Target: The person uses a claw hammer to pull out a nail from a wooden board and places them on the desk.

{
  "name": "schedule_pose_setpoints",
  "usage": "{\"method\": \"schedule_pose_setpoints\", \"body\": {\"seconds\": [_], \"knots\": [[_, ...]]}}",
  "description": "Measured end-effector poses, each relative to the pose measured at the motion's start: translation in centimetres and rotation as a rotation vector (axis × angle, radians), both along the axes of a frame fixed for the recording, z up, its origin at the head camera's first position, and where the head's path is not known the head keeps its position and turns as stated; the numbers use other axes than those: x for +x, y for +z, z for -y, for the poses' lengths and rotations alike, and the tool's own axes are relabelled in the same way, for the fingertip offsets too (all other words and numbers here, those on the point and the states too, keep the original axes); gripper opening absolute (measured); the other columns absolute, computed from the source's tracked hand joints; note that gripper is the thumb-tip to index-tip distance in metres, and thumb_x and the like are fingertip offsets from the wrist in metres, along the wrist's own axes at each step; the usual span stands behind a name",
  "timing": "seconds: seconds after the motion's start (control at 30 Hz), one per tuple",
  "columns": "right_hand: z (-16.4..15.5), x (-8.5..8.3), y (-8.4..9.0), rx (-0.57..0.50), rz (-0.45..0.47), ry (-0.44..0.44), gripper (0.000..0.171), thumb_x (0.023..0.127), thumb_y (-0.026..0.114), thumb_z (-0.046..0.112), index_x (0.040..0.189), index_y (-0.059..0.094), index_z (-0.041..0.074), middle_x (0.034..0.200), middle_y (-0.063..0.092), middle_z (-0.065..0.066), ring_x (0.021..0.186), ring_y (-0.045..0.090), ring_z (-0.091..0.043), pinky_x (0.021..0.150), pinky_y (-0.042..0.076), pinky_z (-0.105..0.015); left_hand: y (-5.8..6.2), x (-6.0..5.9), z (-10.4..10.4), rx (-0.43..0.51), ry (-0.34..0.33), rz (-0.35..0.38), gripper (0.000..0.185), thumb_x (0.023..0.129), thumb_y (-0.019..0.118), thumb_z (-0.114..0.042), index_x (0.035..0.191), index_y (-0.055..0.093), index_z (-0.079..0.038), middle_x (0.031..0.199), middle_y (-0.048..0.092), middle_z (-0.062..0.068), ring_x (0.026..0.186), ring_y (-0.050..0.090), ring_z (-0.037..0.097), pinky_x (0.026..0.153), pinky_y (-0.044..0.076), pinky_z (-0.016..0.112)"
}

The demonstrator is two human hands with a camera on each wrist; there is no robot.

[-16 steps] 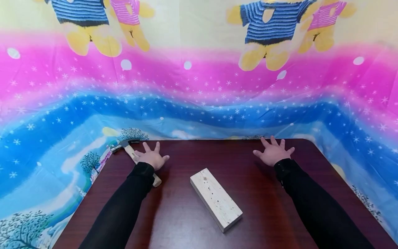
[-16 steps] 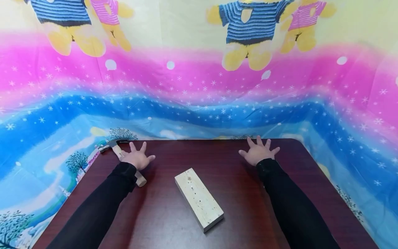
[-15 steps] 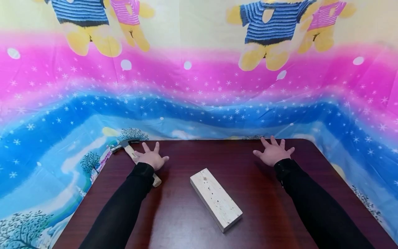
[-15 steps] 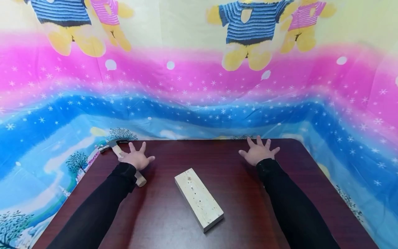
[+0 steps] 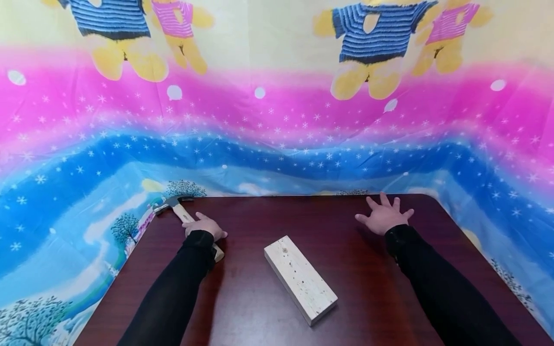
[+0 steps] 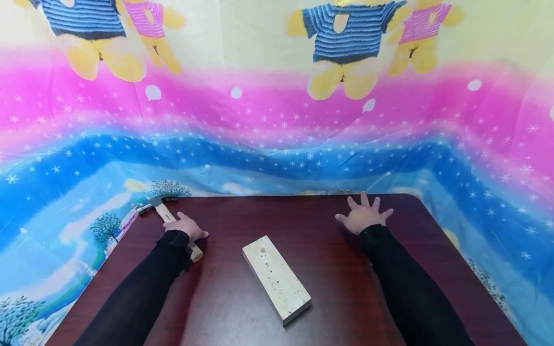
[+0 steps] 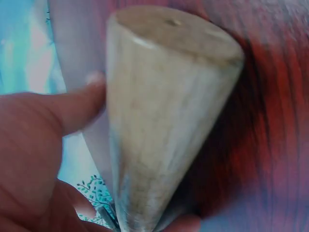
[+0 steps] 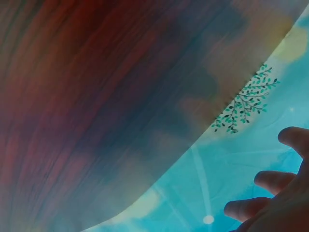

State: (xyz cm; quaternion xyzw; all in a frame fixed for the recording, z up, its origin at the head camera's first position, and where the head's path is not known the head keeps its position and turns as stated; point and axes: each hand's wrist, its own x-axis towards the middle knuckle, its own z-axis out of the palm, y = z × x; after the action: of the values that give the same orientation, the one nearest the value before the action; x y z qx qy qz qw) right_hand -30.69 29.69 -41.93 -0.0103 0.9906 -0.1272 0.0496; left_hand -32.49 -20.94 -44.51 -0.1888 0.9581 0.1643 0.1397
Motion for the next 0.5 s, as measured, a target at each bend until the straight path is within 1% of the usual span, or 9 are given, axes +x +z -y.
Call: {"method": "schedule_pose_setpoints", "body": {"seconds": [0.1,0.17,0.23,0.27,0.33,0.4,0.47,0.5], "knots": [[-0.4,0.1,-0.4,-0.014,-0.008,-0.009,0.089,0.097,0.047,0.065,0.159,0.021,0.007,0.159,-0.010,-0.031,0.136,-0.014,-0.062,0.090,-0.011,-0.084,-0.3,-0.2,0.4,-0.014,-0.001,-0.018,0.112,0.092,0.070,-0.041,0.149,-0.006,0.018,0.137,0.002,0.059,0.122,0.036,0.065,0.092,0.045,0.055],[-0.6,0.0,-0.8,-0.020,-0.010,-0.009,0.089,0.096,0.046,0.066,0.159,0.022,0.007,0.158,-0.014,-0.030,0.136,-0.016,-0.062,0.090,-0.011,-0.084,-0.4,-0.4,0.8,-0.007,-0.011,-0.036,0.104,0.094,0.067,-0.030,0.146,-0.007,0.021,0.135,0.006,0.061,0.122,0.036,0.065,0.093,0.045,0.055],[-0.8,-0.1,-1.2,-0.028,-0.006,-0.007,0.090,0.096,0.045,0.067,0.159,0.021,0.007,0.157,-0.019,-0.030,0.135,-0.018,-0.061,0.090,-0.012,-0.084,-0.4,-0.4,1.3,-0.012,-0.041,-0.052,0.097,0.095,0.063,-0.020,0.143,-0.008,0.025,0.132,0.012,0.062,0.122,0.036,0.067,0.093,0.045,0.057],[-0.8,-0.2,-1.4,-0.033,-0.003,-0.004,0.091,0.096,0.045,0.068,0.159,0.021,0.007,0.157,-0.020,-0.030,0.135,-0.019,-0.061,0.090,-0.012,-0.084,-0.3,-0.4,1.5,-0.014,-0.057,-0.060,0.094,0.095,0.060,-0.017,0.142,-0.008,0.026,0.131,0.019,0.061,0.119,0.040,0.065,0.090,0.047,0.055],[-1.0,-0.4,-1.7,-0.034,0.000,-0.002,0.093,0.095,0.044,0.070,0.159,0.021,0.007,0.156,-0.023,-0.029,0.135,-0.020,-0.060,0.090,-0.012,-0.084,0.0,-0.2,1.9,0.009,-0.090,-0.071,0.089,0.095,0.055,-0.013,0.140,-0.009,0.028,0.132,0.023,0.059,0.116,0.046,0.060,0.082,0.050,0.049],[-1.0,-0.4,-1.8,-0.036,-0.001,-0.002,0.093,0.095,0.043,0.071,0.159,0.021,0.007,0.156,-0.024,-0.028,0.134,-0.021,-0.060,0.090,-0.012,-0.084,0.5,0.1,2.1,0.063,-0.090,-0.084,0.088,0.094,0.053,-0.013,0.138,-0.010,0.030,0.131,0.032,0.054,0.104,0.057,0.050,0.072,0.051,0.042],[-0.9,-0.4,-1.7,-0.039,-0.004,-0.001,0.095,0.094,0.043,0.072,0.159,0.021,0.006,0.156,-0.025,-0.028,0.134,-0.021,-0.060,0.090,-0.013,-0.083,1.0,0.4,2.3,0.144,-0.062,-0.096,0.089,0.096,0.052,-0.016,0.138,-0.012,0.030,0.132,0.037,0.049,0.094,0.060,0.041,0.064,0.048,0.037],[-0.8,-0.4,-1.6,-0.038,-0.004,-0.001,0.094,0.094,0.043,0.072,0.159,0.021,0.007,0.156,-0.025,-0.028,0.135,-0.021,-0.060,0.090,-0.013,-0.083,1.2,0.5,2.4,0.188,-0.043,-0.100,0.089,0.096,0.051,-0.017,0.138,-0.012,0.030,0.133,0.035,0.049,0.095,0.060,0.040,0.065,0.047,0.036]]}}
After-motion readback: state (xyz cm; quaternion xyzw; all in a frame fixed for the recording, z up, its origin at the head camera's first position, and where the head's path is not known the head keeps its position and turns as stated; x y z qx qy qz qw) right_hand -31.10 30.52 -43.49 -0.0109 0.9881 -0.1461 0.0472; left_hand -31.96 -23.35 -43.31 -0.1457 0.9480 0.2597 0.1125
